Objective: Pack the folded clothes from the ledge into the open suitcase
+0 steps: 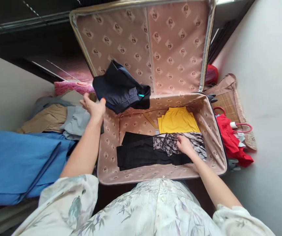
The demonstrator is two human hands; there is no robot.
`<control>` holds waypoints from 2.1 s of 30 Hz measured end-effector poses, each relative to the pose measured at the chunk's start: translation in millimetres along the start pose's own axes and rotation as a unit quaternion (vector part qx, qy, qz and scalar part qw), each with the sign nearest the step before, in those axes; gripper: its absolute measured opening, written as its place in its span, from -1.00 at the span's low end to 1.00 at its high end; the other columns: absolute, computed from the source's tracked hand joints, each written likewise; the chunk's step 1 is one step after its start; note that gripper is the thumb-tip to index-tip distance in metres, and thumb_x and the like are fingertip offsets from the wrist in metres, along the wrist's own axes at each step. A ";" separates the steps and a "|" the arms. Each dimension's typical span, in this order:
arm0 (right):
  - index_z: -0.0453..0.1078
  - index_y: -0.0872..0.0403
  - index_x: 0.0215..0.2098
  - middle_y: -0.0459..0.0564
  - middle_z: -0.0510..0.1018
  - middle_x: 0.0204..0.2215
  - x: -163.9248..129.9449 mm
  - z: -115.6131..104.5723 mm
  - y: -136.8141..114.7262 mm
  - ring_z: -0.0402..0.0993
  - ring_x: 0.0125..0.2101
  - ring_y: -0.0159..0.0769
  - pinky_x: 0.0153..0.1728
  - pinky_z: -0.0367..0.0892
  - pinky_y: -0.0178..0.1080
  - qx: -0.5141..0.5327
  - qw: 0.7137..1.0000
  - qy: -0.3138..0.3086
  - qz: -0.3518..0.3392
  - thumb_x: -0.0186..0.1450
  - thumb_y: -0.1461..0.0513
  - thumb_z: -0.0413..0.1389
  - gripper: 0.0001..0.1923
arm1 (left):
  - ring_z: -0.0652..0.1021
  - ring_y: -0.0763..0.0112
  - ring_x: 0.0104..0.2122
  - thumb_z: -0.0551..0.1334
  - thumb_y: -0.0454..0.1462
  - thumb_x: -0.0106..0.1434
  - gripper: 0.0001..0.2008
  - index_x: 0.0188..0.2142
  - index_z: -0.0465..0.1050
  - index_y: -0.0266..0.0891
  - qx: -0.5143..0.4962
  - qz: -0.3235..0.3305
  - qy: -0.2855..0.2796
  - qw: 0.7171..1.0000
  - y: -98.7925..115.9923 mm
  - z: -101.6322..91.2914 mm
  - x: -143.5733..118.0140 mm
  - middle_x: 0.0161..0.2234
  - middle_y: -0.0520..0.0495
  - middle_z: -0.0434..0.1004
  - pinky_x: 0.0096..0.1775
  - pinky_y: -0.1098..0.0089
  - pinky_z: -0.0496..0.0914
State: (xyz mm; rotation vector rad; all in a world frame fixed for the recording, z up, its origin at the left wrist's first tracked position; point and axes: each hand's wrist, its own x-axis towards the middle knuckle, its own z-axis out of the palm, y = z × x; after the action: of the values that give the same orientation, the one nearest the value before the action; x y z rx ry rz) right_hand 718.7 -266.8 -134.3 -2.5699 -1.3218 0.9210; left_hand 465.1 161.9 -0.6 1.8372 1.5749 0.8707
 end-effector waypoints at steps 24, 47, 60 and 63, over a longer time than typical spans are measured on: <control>0.38 0.07 -0.05 0.08 0.60 -0.26 0.2 -73.6 44.6 0.49 -0.24 -0.17 -0.20 0.25 -0.26 -0.046 0.991 -0.043 -0.122 0.31 0.27 0.04 -0.75 | 0.47 -0.02 0.16 0.37 -0.16 0.21 -0.39 0.26 0.43 -0.10 0.091 0.216 -0.567 0.790 -17.0 201.5 -306.7 0.02 -0.25 0.57 0.27 0.08 0.23; 0.50 0.08 -0.18 -0.10 0.61 -0.33 22.7 -118.2 -16.0 0.49 -0.30 -0.26 -0.17 0.38 -0.25 0.382 0.916 0.091 -0.078 0.05 0.27 0.20 -0.68 | 0.21 -0.13 0.37 0.36 -0.15 0.25 -0.24 0.40 0.19 -0.11 0.089 -0.027 -0.314 0.945 42.2 208.2 -250.9 0.35 -0.36 0.15 0.32 -0.09 0.14; 0.41 -0.06 0.10 -0.04 0.59 -0.12 -75.9 -184.4 -152.7 0.53 -0.08 -0.10 0.00 0.45 -0.07 0.682 0.711 -0.119 -0.123 0.04 0.02 0.41 -0.31 | 0.23 -0.08 0.40 0.57 0.08 -0.04 0.26 0.50 -0.08 -0.07 -0.305 0.050 -0.287 0.907 131.6 12.3 -309.4 0.41 -0.31 0.16 0.39 -0.04 0.12; 0.29 -0.06 0.31 0.05 0.48 0.16 -92.0 -150.8 -150.0 0.36 0.21 0.04 0.27 0.25 -0.01 0.605 0.752 -0.143 -0.217 -0.05 0.01 0.49 0.00 | 0.35 0.05 0.34 0.38 0.11 0.22 -0.18 0.37 0.27 -0.12 -0.434 -0.140 -0.272 0.848 121.4 1.1 -315.3 0.28 -0.21 0.42 0.37 0.07 0.19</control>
State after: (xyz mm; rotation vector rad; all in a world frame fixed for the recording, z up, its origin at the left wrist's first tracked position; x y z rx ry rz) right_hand 657.4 -219.2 84.2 -1.0994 -0.7915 1.4177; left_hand 510.6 -168.2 55.5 1.0210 0.8259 0.6682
